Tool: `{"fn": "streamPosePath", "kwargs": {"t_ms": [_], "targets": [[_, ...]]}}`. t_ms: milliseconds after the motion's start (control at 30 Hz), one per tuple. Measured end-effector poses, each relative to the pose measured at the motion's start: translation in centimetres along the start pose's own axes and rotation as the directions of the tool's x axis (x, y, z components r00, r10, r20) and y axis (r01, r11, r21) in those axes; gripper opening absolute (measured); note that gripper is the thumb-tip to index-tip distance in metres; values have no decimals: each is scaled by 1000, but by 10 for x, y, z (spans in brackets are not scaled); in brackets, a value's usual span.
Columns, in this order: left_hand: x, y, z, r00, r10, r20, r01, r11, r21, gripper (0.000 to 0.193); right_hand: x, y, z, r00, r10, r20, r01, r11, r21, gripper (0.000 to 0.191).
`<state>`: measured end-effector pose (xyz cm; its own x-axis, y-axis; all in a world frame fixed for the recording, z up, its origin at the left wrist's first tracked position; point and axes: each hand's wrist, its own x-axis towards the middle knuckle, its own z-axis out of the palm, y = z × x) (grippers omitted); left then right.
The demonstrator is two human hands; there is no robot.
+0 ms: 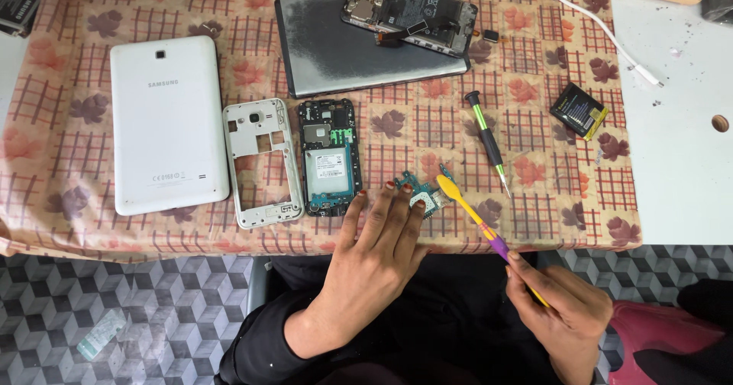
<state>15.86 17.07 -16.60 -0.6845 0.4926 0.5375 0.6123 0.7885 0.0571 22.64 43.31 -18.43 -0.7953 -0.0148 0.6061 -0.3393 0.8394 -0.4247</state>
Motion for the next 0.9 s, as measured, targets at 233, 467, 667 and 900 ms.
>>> {"fn": "streamPosePath", "kwargs": {"t_ms": [233,467,667,900], "targets": [[-1,1,2,1000,-2,-7,2,1000,9,50,2,-4,-17,996,89,-30,-89,996,22,30],[1,1,1,1000,2,-3,-2,1000,16,49,19,-4,2,1000,5,-9,-5,999,38,28],[0,0,-1,1000,9,16,-9,1000,-8,52,8,-12,-22,988,156,10,-156,988,-15,29],[3,1,-3,1000,15,17,-15,1000,13,51,20,-12,-5,998,60,10,-59,998,-24,31]]}}
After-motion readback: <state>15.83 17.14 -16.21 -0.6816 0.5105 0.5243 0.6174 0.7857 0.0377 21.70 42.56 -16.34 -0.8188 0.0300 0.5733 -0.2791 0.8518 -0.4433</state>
